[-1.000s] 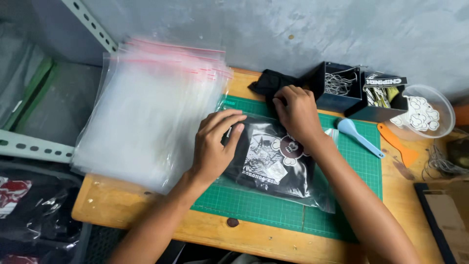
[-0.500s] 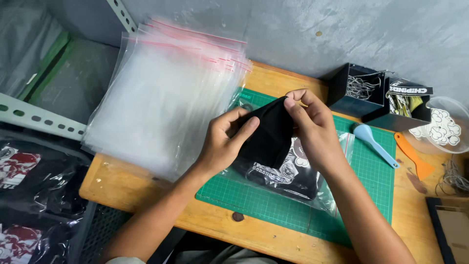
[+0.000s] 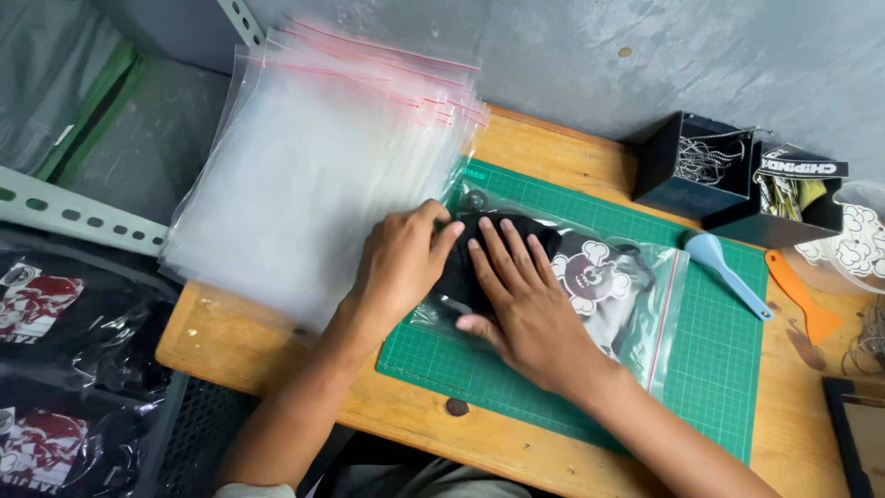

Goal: The person attaches a cartoon character keychain to a small black pouch using a metal clasp. They then place the pouch and keychain into a clear plastic zip-lock bag, seal it, and smooth out the air inside.

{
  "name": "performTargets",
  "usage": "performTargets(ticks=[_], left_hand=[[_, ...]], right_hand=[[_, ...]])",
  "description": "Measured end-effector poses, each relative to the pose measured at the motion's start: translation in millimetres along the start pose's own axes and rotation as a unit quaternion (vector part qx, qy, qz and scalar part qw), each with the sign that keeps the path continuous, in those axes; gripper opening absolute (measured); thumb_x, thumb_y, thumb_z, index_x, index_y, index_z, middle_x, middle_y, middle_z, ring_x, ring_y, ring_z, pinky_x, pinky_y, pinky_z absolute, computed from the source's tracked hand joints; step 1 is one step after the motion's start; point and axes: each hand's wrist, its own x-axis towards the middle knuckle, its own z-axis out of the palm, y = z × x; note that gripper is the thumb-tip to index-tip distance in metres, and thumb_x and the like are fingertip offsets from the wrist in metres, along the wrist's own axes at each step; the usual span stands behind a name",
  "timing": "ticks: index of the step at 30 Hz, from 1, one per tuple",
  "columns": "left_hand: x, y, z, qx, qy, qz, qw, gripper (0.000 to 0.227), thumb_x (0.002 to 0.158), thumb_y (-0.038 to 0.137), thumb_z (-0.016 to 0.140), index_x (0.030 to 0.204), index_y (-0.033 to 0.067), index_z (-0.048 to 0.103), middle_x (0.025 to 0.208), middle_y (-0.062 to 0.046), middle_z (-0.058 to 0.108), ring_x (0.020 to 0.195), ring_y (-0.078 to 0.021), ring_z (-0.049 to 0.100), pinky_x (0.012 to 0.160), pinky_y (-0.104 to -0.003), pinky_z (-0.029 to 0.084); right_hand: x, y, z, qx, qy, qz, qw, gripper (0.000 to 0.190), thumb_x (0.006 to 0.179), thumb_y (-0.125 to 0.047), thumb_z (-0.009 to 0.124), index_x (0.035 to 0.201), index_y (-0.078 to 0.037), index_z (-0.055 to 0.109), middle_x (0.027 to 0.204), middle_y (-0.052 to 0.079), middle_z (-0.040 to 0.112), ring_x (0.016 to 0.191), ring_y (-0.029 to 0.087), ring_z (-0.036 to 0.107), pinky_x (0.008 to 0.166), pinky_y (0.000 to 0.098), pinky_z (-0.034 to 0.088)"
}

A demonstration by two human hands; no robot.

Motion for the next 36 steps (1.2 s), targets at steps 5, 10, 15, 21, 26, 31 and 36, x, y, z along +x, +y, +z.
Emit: performTargets(ticks=[5, 10, 15, 21, 26, 31, 36], left_hand=[[3, -3, 19, -0.014, 0.011, -0.013, 1.0, 0.02, 0.111, 0.037, 0.07, 0.113, 0.0166, 0.073, 0.097, -0.016, 0.084, 0.094, -0.0493, 0.076, 0.075, -0.062, 0.055], [2, -1, 16, -0.008, -0.008, -0.02, 1.0, 0.021, 0.112, 0.04, 0.071, 0.116, 0.0191, 0.069, 0.094, -0.016, 0.082, 0.091, -0.05, 0.076, 0.072, -0.062, 0.055], [1, 3, 19, -0.029, 0.01, 0.009, 0.999, 0.019, 0.109, 0.041, 0.073, 0.112, 0.022, 0.07, 0.098, -0.006, 0.085, 0.094, -0.0431, 0.078, 0.074, -0.059, 0.056], [-2, 24, -7, -0.025, -0.085, -0.026, 0.996, 0.06, 0.112, 0.021, 0.062, 0.169, 0.0078, 0.047, 0.118, -0.02, 0.082, 0.115, -0.0486, 0.079, 0.095, -0.071, 0.064], [-4, 30, -10, -0.004, -0.098, 0.02, 0.995, 0.071, 0.114, 0.024, 0.062, 0.18, 0.0156, 0.039, 0.125, -0.019, 0.079, 0.116, -0.0495, 0.078, 0.098, -0.071, 0.064], [-6, 23, 0, -0.034, -0.078, 0.004, 0.996, 0.075, 0.111, 0.028, 0.071, 0.175, 0.0006, 0.044, 0.113, -0.016, 0.081, 0.111, -0.0465, 0.08, 0.093, -0.071, 0.064], [-1, 15, 8, -0.022, -0.07, 0.01, 0.997, 0.065, 0.106, 0.029, 0.077, 0.166, 0.0091, 0.059, 0.116, -0.007, 0.084, 0.119, -0.0372, 0.08, 0.096, -0.065, 0.066]], right_hand=[[-18, -17, 3, 0.007, -0.026, -0.088, 0.996, 0.097, 0.115, -0.07, 0.037, 0.177, 0.005, 0.031, 0.187, 0.028, 0.028, 0.176, 0.043, 0.023, 0.144, 0.0579, 0.018], [-27, -3, 5, -0.002, -0.035, -0.084, 0.996, 0.091, 0.117, -0.067, 0.037, 0.179, -0.001, 0.03, 0.189, 0.021, 0.029, 0.177, 0.037, 0.025, 0.143, 0.0511, 0.022], [-11, 17, 22, -0.083, 0.048, 0.081, 0.992, 0.092, 0.115, -0.066, 0.047, 0.182, -0.006, 0.03, 0.187, 0.034, 0.026, 0.174, 0.05, 0.029, 0.138, 0.0573, 0.032], [38, 18, 18, 0.028, -0.022, 0.044, 0.998, 0.079, 0.121, -0.059, 0.039, 0.181, -0.008, 0.036, 0.191, 0.019, 0.025, 0.177, 0.039, 0.022, 0.141, 0.0527, 0.017], [5, 57, 19, -0.032, -0.034, 0.129, 0.991, 0.091, 0.117, -0.067, 0.045, 0.182, -0.004, 0.032, 0.186, 0.026, 0.033, 0.172, 0.044, 0.032, 0.138, 0.0562, 0.028], [-1, 88, 15, -0.096, -0.067, 0.233, 0.965, 0.089, 0.122, -0.072, 0.03, 0.176, -0.002, 0.045, 0.178, 0.025, 0.049, 0.172, 0.041, 0.037, 0.142, 0.0529, 0.022], [48, 61, 31, 0.114, -0.019, 0.104, 0.988, 0.074, 0.12, -0.045, 0.054, 0.175, 0.004, 0.043, 0.176, 0.03, 0.049, 0.165, 0.047, 0.045, 0.136, 0.0571, 0.034]])
